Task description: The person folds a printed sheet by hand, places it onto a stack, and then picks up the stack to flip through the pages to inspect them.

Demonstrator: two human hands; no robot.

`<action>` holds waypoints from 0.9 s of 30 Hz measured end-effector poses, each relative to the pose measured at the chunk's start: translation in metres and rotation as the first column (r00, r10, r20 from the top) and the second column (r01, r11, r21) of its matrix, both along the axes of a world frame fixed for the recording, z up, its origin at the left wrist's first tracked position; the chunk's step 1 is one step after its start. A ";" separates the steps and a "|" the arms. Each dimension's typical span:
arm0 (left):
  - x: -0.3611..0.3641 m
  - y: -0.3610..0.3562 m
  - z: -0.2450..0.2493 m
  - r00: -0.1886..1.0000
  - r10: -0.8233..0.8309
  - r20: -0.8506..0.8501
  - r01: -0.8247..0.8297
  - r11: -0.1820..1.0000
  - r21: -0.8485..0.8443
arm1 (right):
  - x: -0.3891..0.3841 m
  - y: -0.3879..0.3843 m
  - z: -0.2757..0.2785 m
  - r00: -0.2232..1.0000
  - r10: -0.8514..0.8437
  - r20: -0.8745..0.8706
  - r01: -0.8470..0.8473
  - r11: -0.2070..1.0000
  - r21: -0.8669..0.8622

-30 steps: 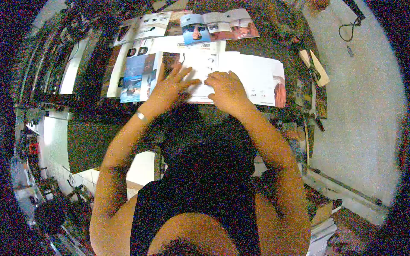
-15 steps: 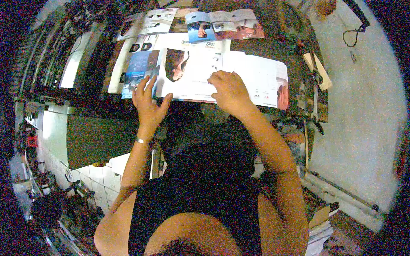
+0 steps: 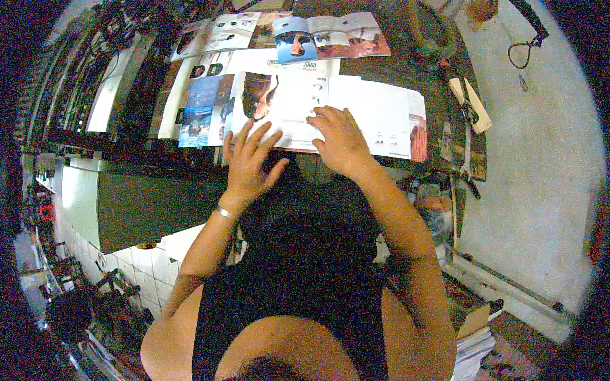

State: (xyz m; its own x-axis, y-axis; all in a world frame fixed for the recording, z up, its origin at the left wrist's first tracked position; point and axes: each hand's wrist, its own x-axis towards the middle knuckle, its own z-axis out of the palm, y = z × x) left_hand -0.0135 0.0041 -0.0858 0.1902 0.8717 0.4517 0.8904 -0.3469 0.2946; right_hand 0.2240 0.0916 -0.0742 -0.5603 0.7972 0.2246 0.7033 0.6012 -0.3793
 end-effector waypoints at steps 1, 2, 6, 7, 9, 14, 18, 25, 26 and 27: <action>0.002 0.001 -0.001 1.000 -0.018 -0.016 0.018 1.000 -0.012 | 0.001 0.000 -0.001 1.000 0.012 -0.017 -0.012 1.000 -0.003; 0.003 0.003 -0.003 0.999 -0.036 -0.032 0.035 0.999 -0.025 | 0.002 0.000 -0.001 0.999 0.023 -0.035 -0.024 1.000 -0.005; 0.007 0.007 -0.006 0.995 -0.066 -0.071 0.063 0.997 -0.046 | 0.011 0.003 -0.002 0.994 0.069 -0.085 -0.072 0.997 -0.035; 0.008 0.009 -0.009 0.994 -0.071 -0.081 0.068 0.997 -0.045 | 0.012 0.003 0.002 0.993 0.071 -0.097 -0.076 0.995 -0.059; 0.007 0.009 -0.013 0.992 -0.077 -0.101 0.073 0.996 -0.042 | 0.016 0.002 0.009 0.990 0.073 -0.123 -0.087 0.990 -0.109; 0.007 0.011 -0.014 0.987 -0.085 -0.133 0.089 0.996 0.019 | 0.031 -0.006 0.024 0.986 0.073 -0.153 -0.087 0.992 -0.087; 0.001 0.011 -0.020 0.984 -0.123 -0.133 0.124 0.992 0.004 | 0.043 -0.025 0.025 1.000 0.001 -0.012 -0.002 1.000 -0.014; 0.007 0.015 0.010 0.983 -0.159 -0.097 0.164 0.986 0.044 | 0.062 -0.046 0.017 0.981 -0.141 0.135 0.142 0.990 0.008; 0.002 0.019 0.002 0.972 -0.176 -0.158 0.189 0.979 0.071 | 0.063 -0.047 0.015 0.976 -0.164 0.145 0.165 0.986 0.008; -0.001 0.022 -0.002 0.967 -0.196 -0.165 0.209 0.976 0.067 | 0.065 -0.047 0.013 0.970 -0.190 0.153 0.191 0.982 0.011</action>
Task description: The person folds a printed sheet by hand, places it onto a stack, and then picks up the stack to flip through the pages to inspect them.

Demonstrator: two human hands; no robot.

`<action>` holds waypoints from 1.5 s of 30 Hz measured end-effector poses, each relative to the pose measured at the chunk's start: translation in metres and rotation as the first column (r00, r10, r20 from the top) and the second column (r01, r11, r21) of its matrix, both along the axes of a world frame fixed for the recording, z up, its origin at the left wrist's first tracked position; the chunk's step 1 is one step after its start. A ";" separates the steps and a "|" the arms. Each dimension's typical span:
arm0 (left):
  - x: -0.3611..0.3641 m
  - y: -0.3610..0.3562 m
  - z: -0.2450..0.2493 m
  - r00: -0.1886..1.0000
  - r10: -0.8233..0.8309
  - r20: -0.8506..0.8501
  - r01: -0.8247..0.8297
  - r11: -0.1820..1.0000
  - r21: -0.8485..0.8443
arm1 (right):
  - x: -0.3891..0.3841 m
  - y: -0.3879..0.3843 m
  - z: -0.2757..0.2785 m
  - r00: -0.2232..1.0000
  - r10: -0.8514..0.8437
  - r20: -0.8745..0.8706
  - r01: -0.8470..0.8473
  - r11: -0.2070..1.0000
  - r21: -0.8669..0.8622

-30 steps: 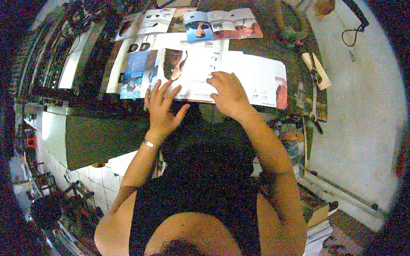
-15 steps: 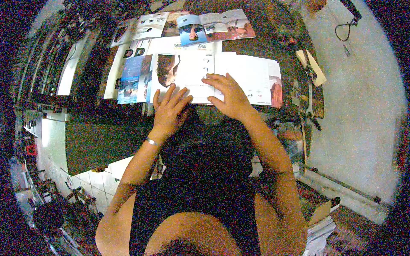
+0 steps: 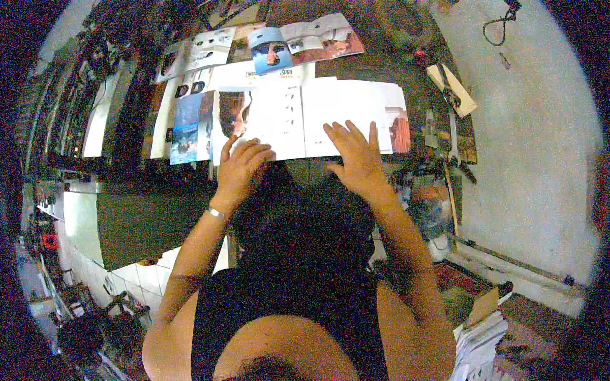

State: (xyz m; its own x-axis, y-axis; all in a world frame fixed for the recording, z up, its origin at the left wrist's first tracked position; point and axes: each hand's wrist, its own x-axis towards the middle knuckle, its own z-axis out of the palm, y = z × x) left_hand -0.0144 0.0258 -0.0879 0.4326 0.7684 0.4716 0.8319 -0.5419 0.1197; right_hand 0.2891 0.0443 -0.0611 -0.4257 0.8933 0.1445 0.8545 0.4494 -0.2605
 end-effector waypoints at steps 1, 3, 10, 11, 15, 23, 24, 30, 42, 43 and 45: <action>-0.002 0.001 0.001 1.000 -0.021 -0.006 0.021 1.000 -0.004 | 0.002 0.000 -0.004 1.000 -0.001 0.006 0.001 1.000 0.002; -0.005 -0.002 0.001 0.998 -0.060 -0.012 0.060 0.998 0.008 | 0.007 -0.003 -0.012 1.000 -0.003 0.022 0.003 1.000 -0.005; -0.016 0.017 0.109 0.994 -0.106 0.036 0.106 0.994 0.002 | 0.041 0.000 0.005 0.975 -0.006 -0.223 0.040 0.988 0.147; -0.018 0.020 0.129 0.997 -0.063 0.036 0.065 0.995 -0.073 | 0.046 0.002 0.019 0.986 -0.020 -0.166 0.055 0.977 0.207; -0.024 0.041 0.200 0.999 -0.039 0.024 0.043 0.983 -0.179 | 0.073 0.010 0.064 0.971 -0.070 -0.227 0.154 0.912 0.380; -0.033 0.133 0.217 0.947 -0.061 0.316 0.284 0.620 -0.731 | 0.093 0.024 0.039 0.267 -0.333 -0.904 -0.060 0.931 -0.360; -0.032 0.152 0.203 0.966 -0.088 0.242 0.245 0.605 -0.757 | 0.090 0.029 0.027 0.269 -0.374 -0.888 -0.045 0.916 -0.399; -0.004 0.167 0.103 0.922 -0.063 -0.381 -0.014 0.980 -0.198 | 0.097 0.063 0.010 0.328 -0.465 -0.822 0.170 0.885 -0.433; 0.025 0.089 0.030 0.959 -0.177 -0.221 0.105 0.947 -0.303 | 0.130 0.085 0.017 0.481 -0.566 -0.669 0.159 0.807 -0.569; 0.024 0.091 0.028 0.963 -0.168 -0.209 0.099 0.946 -0.308 | 0.127 0.083 0.017 0.491 -0.538 -0.685 0.121 0.821 -0.558; 0.023 0.099 0.023 0.970 -0.160 -0.182 0.096 0.943 -0.318 | 0.128 0.080 0.021 0.443 -0.488 -0.752 0.058 0.853 -0.519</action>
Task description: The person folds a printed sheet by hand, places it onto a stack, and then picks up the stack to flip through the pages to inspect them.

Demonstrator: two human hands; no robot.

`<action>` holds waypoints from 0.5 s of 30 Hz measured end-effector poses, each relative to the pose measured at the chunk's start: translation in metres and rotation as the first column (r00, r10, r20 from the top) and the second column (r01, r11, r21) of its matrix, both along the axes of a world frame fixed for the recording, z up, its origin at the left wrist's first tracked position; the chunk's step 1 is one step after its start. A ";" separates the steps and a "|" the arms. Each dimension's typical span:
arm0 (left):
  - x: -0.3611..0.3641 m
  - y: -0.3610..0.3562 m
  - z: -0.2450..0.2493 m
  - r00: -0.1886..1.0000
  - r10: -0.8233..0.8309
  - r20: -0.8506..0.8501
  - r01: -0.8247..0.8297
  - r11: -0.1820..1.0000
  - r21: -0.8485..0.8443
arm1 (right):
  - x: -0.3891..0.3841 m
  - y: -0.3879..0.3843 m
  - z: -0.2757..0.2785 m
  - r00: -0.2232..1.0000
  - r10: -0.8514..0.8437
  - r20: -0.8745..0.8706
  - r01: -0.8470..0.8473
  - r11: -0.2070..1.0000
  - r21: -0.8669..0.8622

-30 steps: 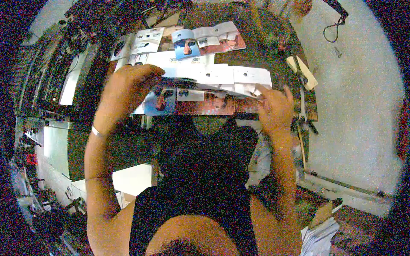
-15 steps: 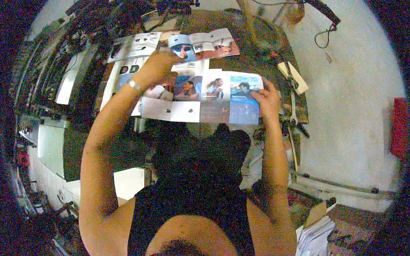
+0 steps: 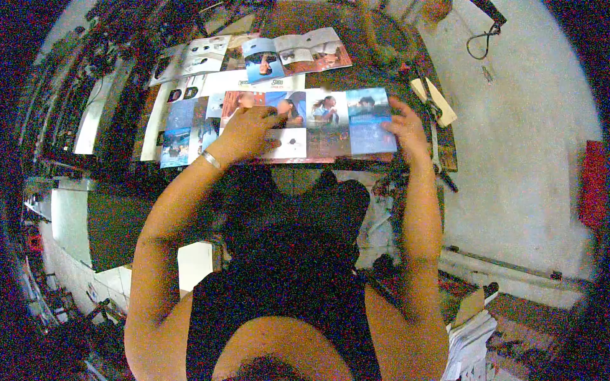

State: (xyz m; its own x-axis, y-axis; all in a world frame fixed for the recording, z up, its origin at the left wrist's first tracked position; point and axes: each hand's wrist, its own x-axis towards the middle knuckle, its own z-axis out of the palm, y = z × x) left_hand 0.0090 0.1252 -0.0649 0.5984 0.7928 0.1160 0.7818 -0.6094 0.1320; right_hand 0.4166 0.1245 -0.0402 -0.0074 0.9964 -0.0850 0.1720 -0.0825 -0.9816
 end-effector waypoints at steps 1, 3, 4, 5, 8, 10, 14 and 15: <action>0.001 0.000 0.001 1.000 0.023 0.013 -0.023 1.000 -0.016 | -0.010 -0.004 0.018 0.998 -0.011 -0.069 0.013 0.999 0.035; 0.003 -0.001 0.007 0.997 0.064 0.031 -0.062 0.997 -0.044 | -0.011 -0.003 0.022 0.939 -0.071 -0.337 0.062 0.997 -0.036; 0.005 -0.001 0.010 0.995 0.083 0.054 -0.078 0.994 -0.080 | -0.005 -0.001 0.016 0.887 -0.074 -0.456 0.027 0.994 -0.109; 0.004 0.001 0.008 0.997 0.061 0.042 -0.058 0.996 -0.062 | -0.001 0.002 0.007 0.821 -0.081 -0.565 -0.023 0.985 -0.174; -0.005 0.003 -0.003 0.998 0.012 0.061 -0.012 1.000 -0.002 | 0.002 -0.003 -0.010 0.730 0.047 -0.682 -0.247 0.948 -0.199; -0.010 0.000 -0.009 0.990 -0.035 0.136 0.027 0.998 0.058 | -0.012 -0.011 -0.007 0.705 0.043 -0.708 -0.259 0.945 -0.202; -0.002 -0.006 0.001 0.995 0.001 0.101 -0.009 0.997 0.078 | -0.053 -0.014 0.023 0.900 0.240 -0.364 -0.295 0.950 -0.105; 0.001 -0.005 0.005 0.996 0.019 0.085 -0.020 1.000 0.004 | -0.060 -0.011 0.020 0.934 0.256 -0.249 -0.275 0.960 -0.043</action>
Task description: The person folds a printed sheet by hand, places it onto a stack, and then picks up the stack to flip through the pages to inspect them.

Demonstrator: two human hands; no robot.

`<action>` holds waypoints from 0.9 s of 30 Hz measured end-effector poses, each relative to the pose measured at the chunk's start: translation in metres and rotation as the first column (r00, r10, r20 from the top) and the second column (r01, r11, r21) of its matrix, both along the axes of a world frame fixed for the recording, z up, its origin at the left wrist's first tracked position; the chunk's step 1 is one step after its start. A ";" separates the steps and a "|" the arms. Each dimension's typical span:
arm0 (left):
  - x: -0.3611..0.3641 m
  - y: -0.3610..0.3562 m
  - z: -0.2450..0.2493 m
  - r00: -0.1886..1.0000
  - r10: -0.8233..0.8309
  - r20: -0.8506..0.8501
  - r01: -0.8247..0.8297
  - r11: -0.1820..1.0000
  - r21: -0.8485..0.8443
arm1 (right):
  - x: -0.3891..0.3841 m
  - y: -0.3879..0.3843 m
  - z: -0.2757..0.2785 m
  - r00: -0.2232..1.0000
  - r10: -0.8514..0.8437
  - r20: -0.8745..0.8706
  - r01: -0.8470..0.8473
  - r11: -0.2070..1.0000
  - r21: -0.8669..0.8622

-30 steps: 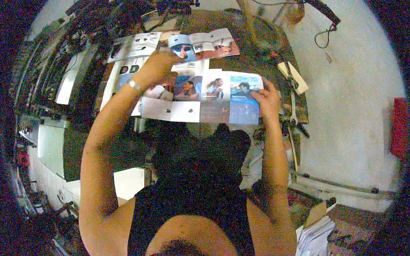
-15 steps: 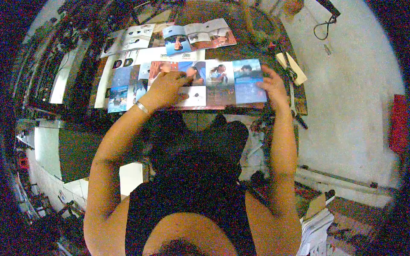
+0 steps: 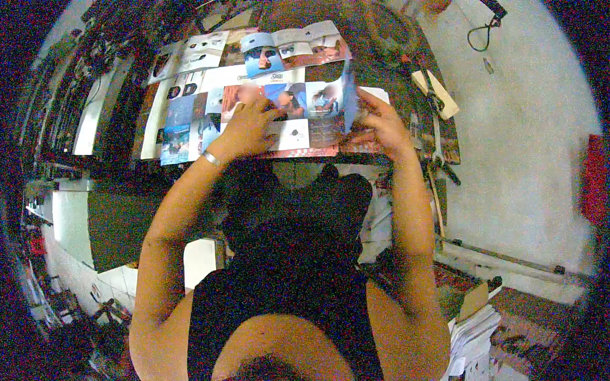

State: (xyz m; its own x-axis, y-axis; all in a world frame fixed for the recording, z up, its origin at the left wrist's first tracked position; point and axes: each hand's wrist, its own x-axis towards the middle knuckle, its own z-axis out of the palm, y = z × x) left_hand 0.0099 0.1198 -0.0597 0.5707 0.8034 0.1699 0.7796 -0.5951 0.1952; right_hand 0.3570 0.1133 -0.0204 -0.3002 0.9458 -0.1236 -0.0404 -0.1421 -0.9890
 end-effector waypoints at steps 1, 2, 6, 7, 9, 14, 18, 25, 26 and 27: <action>0.002 0.001 0.002 1.000 0.013 -0.015 -0.014 0.997 -0.073 | -0.007 0.004 -0.006 0.995 -0.016 0.100 0.007 0.996 0.094; 0.004 0.002 0.000 1.000 -0.002 -0.017 0.000 0.994 -0.107 | -0.012 0.009 -0.012 0.979 -0.039 0.199 0.001 0.982 0.188; 0.003 -0.002 -0.008 0.998 -0.032 0.057 0.039 0.992 -0.117 | -0.043 0.007 -0.001 0.977 -0.012 0.213 -0.059 0.945 0.322; 0.003 -0.005 -0.006 0.995 -0.041 0.093 0.049 0.995 -0.086 | -0.047 0.014 -0.005 0.966 0.016 0.259 -0.118 0.915 0.385; 0.005 -0.010 0.001 0.986 0.047 0.160 -0.020 0.986 -0.168 | -0.053 0.017 -0.012 0.952 0.015 0.307 -0.134 0.919 0.371; 0.002 -0.018 -0.001 0.915 0.132 0.382 -0.070 0.982 -0.173 | -0.075 0.016 -0.010 0.913 -0.050 0.405 -0.144 0.889 0.435; -0.003 -0.025 -0.015 0.935 0.052 0.350 -0.013 0.994 -0.112 | -0.082 0.019 -0.021 0.933 -0.064 0.354 -0.109 0.887 0.449; -0.012 -0.017 -0.013 0.992 -0.007 0.126 0.021 0.994 -0.110 | -0.080 0.021 -0.043 0.863 -0.207 0.461 -0.085 0.839 0.537; -0.013 -0.018 -0.010 0.994 0.019 0.110 -0.003 0.990 -0.144 | -0.079 0.021 -0.045 0.863 -0.193 0.467 -0.095 0.846 0.525; -0.014 -0.018 -0.005 0.995 0.044 0.093 -0.027 0.984 -0.177 | -0.077 0.021 -0.046 0.869 -0.161 0.467 -0.121 0.847 0.518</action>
